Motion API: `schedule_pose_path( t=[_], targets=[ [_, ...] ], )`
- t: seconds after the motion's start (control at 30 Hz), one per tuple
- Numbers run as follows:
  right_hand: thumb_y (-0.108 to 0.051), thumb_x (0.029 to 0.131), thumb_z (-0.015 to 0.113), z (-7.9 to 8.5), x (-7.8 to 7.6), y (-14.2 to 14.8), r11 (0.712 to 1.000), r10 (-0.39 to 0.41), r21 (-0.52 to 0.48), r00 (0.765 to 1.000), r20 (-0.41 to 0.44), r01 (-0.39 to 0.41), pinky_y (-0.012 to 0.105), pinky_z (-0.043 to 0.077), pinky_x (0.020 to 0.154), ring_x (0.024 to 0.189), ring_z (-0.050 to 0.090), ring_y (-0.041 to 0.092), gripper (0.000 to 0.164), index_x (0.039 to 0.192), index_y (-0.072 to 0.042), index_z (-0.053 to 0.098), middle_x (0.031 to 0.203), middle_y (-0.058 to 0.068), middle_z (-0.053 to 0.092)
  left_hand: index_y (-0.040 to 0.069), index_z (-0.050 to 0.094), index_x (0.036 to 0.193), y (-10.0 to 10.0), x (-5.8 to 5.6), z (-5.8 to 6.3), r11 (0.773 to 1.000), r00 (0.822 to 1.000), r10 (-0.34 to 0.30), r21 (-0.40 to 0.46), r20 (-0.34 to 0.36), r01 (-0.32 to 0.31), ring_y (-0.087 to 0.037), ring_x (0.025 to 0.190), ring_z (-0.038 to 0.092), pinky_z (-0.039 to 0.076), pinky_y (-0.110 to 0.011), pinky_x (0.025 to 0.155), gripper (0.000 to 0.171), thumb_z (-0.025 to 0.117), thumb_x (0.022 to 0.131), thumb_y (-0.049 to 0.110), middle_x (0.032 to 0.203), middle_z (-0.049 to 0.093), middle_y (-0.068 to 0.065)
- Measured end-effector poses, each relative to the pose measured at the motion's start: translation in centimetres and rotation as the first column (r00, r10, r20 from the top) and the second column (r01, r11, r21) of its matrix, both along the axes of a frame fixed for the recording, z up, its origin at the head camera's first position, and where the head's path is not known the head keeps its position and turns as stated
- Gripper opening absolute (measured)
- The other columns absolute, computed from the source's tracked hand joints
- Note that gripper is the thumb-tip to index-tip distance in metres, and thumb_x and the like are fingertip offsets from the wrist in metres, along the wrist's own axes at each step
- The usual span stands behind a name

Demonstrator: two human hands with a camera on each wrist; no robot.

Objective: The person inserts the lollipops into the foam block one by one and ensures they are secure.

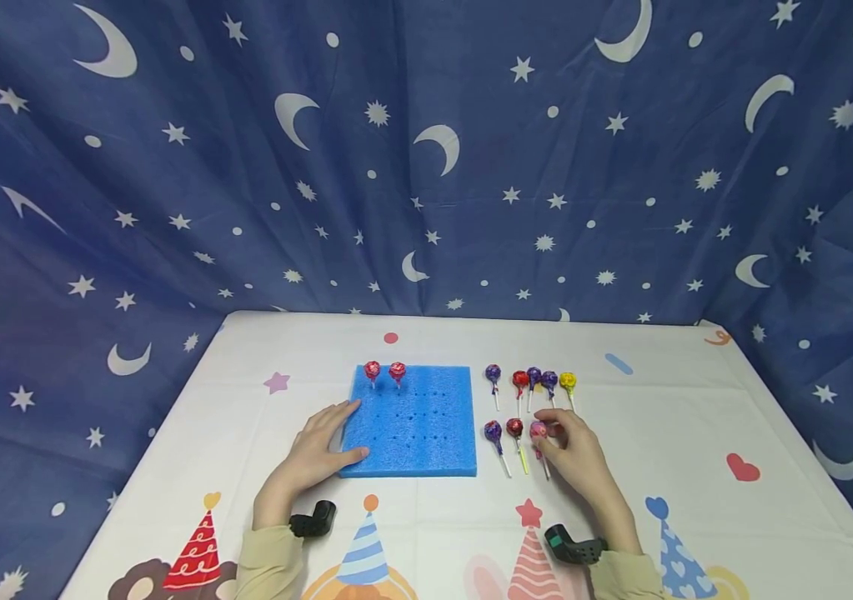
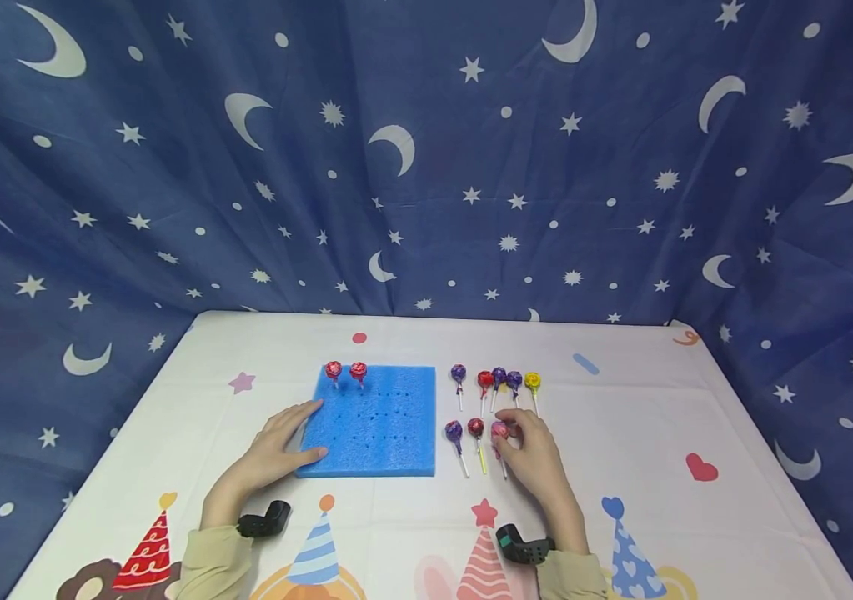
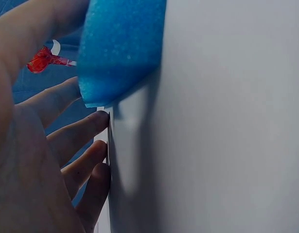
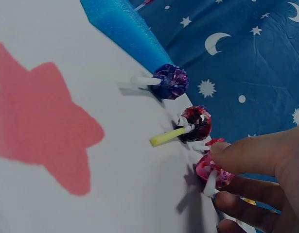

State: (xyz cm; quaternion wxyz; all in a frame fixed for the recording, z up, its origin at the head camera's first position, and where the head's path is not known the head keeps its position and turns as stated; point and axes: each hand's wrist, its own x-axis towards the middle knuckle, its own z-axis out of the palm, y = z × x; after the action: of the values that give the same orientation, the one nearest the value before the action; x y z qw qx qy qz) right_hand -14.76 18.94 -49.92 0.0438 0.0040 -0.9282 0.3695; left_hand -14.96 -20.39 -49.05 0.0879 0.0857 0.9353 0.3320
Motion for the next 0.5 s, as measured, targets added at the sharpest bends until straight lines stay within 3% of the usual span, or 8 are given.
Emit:
schedule_pose_path(
  t=[0.5],
  targets=[
    [-0.012,0.083,0.071,-0.42,0.13,-0.58,0.997,-0.014,0.072,0.999,-0.032,0.016,0.041,0.048,0.087,0.1,0.054,0.024,0.032,0.115,-0.01,0.065,0.11,0.01,0.063,0.02,0.033,0.151,0.07,0.01,0.09,1.0,1.0,0.002,-0.004,0.006,-0.002,-0.041,0.146,0.018,0.016,-0.072,0.111,0.079,0.067,0.084,0.045,0.157,0.03,-0.014]
  ],
)
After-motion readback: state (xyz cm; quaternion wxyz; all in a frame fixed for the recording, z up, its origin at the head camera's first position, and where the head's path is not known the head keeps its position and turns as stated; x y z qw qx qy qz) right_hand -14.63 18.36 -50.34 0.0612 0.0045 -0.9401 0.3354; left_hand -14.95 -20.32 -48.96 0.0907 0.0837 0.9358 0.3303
